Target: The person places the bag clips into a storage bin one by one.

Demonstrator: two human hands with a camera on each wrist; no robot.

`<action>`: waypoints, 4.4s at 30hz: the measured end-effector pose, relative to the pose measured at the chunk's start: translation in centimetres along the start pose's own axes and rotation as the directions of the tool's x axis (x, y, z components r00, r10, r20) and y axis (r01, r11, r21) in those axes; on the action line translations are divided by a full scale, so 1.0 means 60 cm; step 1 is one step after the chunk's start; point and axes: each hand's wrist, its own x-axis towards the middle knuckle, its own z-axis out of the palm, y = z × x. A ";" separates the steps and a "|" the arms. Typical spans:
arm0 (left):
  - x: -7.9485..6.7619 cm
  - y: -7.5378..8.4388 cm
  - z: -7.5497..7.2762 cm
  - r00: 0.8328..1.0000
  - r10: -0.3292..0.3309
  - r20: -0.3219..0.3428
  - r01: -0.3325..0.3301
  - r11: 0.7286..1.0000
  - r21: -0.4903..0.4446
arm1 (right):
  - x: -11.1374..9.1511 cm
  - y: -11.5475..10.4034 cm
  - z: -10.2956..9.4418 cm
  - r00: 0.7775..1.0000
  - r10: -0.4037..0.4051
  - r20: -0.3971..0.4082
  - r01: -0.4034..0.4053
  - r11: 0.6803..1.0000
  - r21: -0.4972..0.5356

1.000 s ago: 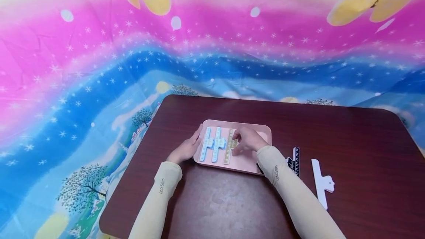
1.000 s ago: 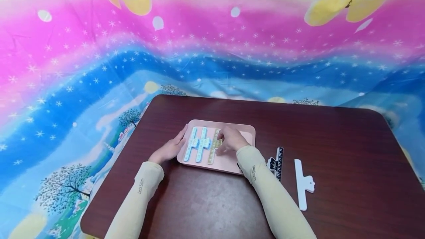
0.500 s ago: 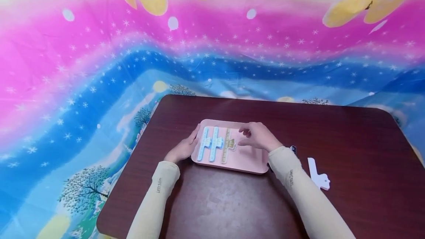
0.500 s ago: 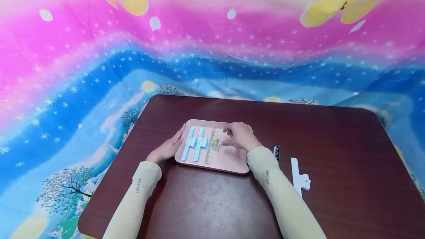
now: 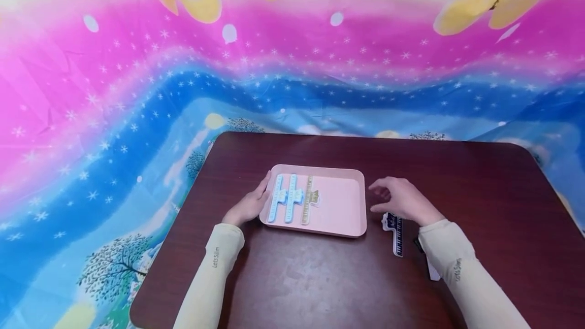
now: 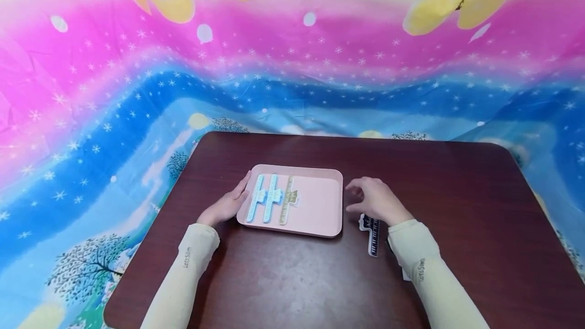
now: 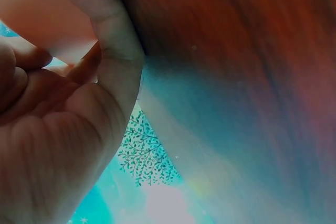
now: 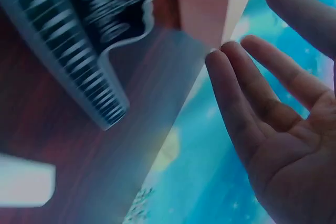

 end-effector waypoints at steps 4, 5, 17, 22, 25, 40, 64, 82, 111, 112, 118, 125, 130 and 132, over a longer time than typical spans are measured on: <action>-0.001 -0.001 -0.001 1.000 0.009 -0.014 -0.009 1.000 0.002 | -0.019 0.016 0.001 0.997 0.028 0.072 -0.025 0.999 -0.032; -0.002 -0.001 -0.001 1.000 0.016 -0.017 -0.016 1.000 0.003 | -0.023 0.018 0.003 0.996 0.032 0.085 -0.029 0.999 -0.039; -0.002 -0.002 0.002 1.000 -0.008 -0.016 0.009 1.000 0.005 | -0.040 0.039 0.033 0.992 -0.008 0.128 0.025 0.990 -0.136; -0.001 -0.001 0.003 1.000 -0.004 -0.013 0.004 1.000 0.006 | -0.037 0.046 0.043 0.995 -0.021 0.097 0.036 0.986 -0.162; -0.002 0.001 0.003 1.000 -0.003 -0.014 0.003 1.000 -0.003 | -0.036 0.049 0.046 0.996 -0.026 0.082 0.039 0.986 -0.160; -0.002 0.005 0.002 1.000 0.000 -0.012 0.000 1.000 -0.008 | -0.038 0.040 0.047 0.996 0.004 0.091 0.008 0.992 -0.126; -0.002 0.002 0.003 1.000 -0.012 -0.005 0.012 1.000 -0.013 | -0.054 0.026 -0.026 0.995 -0.023 -0.099 0.019 0.999 -0.041; -0.002 0.003 0.006 0.999 -0.036 -0.017 0.036 0.999 0.000 | -0.054 0.022 -0.038 0.986 0.059 -0.153 -0.048 0.996 0.075; -0.003 0.004 0.005 1.000 -0.022 -0.020 0.022 1.000 0.000 | -0.056 0.028 -0.034 0.977 0.154 -0.149 -0.113 0.961 0.252; -0.003 0.003 0.005 1.000 -0.024 -0.018 0.024 1.000 -0.001 | -0.056 0.028 -0.034 0.976 0.154 -0.151 -0.111 0.960 0.256; -0.002 0.003 0.003 1.000 -0.026 -0.017 0.026 1.000 -0.015 | -0.055 0.026 -0.036 0.974 0.175 -0.148 -0.126 0.949 0.290; -0.002 0.004 0.005 1.000 -0.030 -0.009 0.029 0.999 -0.013 | -0.057 0.026 -0.037 0.971 0.207 -0.117 -0.154 0.924 0.351; -0.001 0.005 0.005 0.999 -0.032 -0.005 0.032 0.999 -0.023 | -0.056 0.026 -0.036 0.971 0.217 -0.102 -0.159 0.901 0.403; -0.001 0.005 0.005 0.999 -0.034 -0.006 0.034 0.999 -0.025 | -0.055 0.026 -0.034 0.971 0.222 -0.094 -0.166 0.899 0.405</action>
